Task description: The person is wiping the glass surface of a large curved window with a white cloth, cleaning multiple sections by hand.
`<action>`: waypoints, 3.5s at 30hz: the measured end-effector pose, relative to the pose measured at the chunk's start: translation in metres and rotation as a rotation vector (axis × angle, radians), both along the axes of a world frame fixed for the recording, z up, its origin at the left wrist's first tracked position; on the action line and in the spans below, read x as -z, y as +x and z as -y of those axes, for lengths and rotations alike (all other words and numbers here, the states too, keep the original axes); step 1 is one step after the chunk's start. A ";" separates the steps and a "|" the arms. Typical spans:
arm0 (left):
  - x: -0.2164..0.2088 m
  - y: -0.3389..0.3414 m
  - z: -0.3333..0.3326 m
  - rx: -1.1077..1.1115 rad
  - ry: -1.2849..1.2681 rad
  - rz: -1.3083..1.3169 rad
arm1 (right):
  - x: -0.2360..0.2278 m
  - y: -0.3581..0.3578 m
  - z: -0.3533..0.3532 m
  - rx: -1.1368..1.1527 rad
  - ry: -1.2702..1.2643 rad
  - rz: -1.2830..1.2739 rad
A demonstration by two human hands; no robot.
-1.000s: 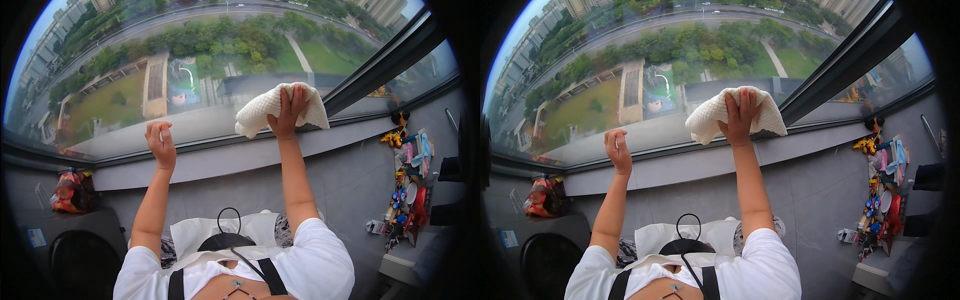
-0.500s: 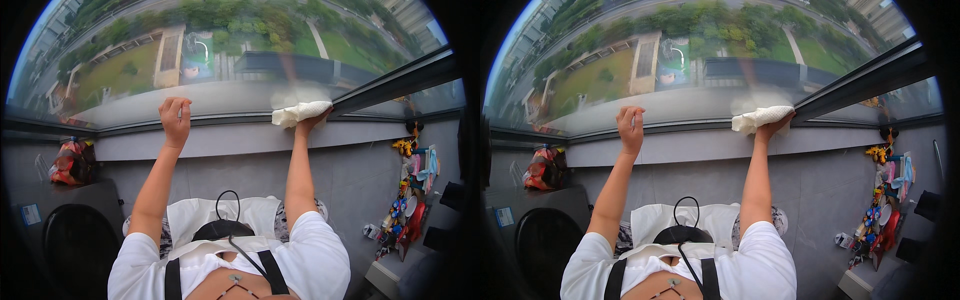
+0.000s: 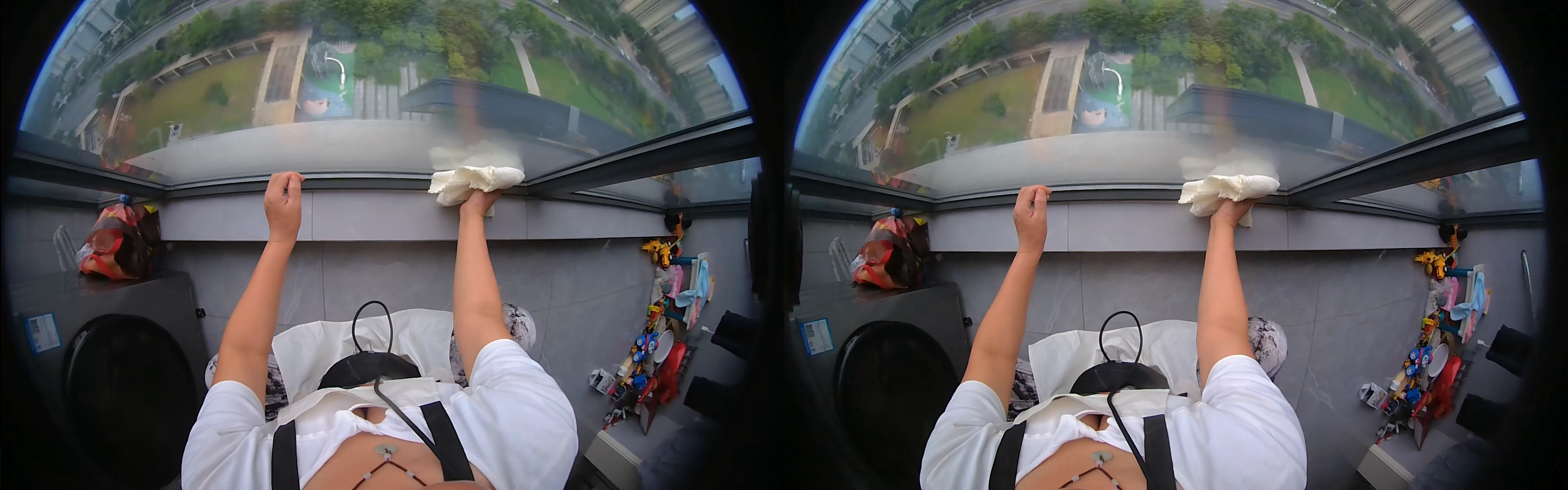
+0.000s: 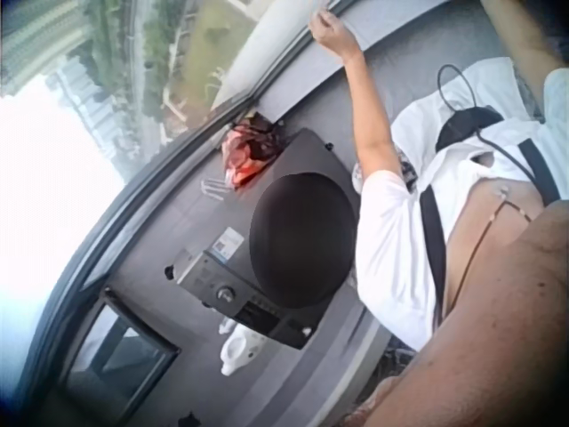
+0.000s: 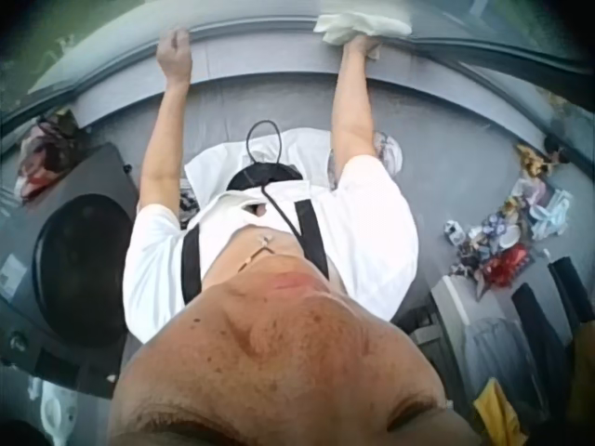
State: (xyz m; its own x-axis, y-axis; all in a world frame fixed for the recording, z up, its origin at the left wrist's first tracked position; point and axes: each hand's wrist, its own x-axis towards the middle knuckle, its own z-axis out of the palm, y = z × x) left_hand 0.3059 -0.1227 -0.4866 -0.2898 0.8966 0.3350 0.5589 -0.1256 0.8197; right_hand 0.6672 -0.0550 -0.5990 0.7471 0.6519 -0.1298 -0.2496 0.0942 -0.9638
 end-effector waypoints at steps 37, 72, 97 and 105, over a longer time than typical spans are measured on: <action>-0.053 -0.082 -0.013 -0.233 0.094 0.214 | -0.171 -0.130 0.054 -0.475 0.279 -0.243; -0.260 -0.195 -0.054 -0.282 0.818 0.499 | -0.470 -0.329 0.018 0.087 0.548 1.962; -0.263 -0.205 -0.090 -0.415 0.893 0.403 | -0.400 -0.267 -0.004 0.104 0.823 1.609; -0.288 -0.221 -0.082 -0.457 0.704 0.667 | -0.348 -0.258 -0.028 -0.234 1.208 1.764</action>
State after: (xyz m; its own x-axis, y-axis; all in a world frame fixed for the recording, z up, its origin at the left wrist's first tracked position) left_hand 0.0851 -0.0407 -0.1981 -0.8647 0.3235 0.3843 0.1388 -0.5813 0.8017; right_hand 0.4088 -0.0272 -0.2505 -0.4922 -0.0644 0.8681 0.5093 0.7875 0.3471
